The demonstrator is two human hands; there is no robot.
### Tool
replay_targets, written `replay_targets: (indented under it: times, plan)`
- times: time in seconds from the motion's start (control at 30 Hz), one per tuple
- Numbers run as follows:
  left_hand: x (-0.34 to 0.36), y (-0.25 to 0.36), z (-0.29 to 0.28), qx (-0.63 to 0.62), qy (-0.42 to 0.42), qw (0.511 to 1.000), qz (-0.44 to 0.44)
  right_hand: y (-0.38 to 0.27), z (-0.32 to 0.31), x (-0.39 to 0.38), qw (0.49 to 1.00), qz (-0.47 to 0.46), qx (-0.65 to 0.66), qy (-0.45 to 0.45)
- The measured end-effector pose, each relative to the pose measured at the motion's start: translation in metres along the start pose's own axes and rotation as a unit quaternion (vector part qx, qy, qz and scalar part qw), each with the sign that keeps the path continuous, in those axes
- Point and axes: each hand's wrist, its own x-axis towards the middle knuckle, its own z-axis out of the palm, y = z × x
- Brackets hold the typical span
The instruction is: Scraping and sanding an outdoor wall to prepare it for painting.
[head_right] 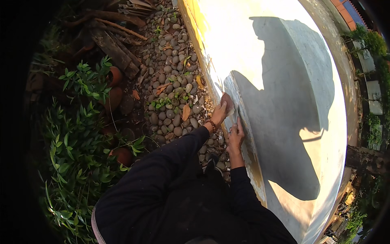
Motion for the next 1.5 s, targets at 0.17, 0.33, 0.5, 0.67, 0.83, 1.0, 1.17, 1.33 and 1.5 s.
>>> replay_targets:
  times: [0.17, 0.33, 0.5, 0.67, 0.83, 1.0, 1.17, 1.33, 1.5]
  plan:
    - [0.013, 0.01, -0.022, 0.036, 0.094, 0.995, -0.002, 0.001, 0.047, 0.059, 1.0, -0.014, -0.023, -0.014]
    - [0.032, 0.019, -0.068, 0.07, 0.13, 0.984, -0.102, 0.015, 0.054, 0.058, 1.0, 0.005, 0.008, -0.002]
    - [0.032, -0.004, -0.092, -0.001, 0.172, 0.979, -0.109, 0.029, 0.059, 0.067, 0.996, 0.037, -0.01, 0.085]
    - [0.031, -0.017, -0.116, -0.03, 0.115, 0.974, -0.194, 0.04, 0.08, 0.088, 0.997, -0.013, 0.073, -0.036]
    - [0.019, -0.005, -0.126, 0.008, 0.159, 0.982, -0.098, 0.038, 0.048, 0.066, 0.998, 0.033, -0.031, 0.053]
    - [-0.003, 0.063, -0.118, -0.07, 0.086, 0.994, -0.002, 0.005, 0.076, 0.106, 0.997, 0.025, -0.018, -0.066]
    - [-0.065, 0.177, -0.127, -0.031, 0.035, 0.986, 0.161, 0.013, 0.063, 0.081, 0.997, 0.036, -0.023, -0.069]
    - [-0.109, 0.293, -0.137, 0.08, 0.025, 0.937, 0.338, 0.05, 0.018, 0.025, 0.995, 0.092, -0.039, -0.025]
    - [-0.147, 0.364, -0.147, 0.074, -0.104, 0.876, 0.466, 0.07, 0.006, 0.004, 0.989, 0.088, -0.091, -0.072]
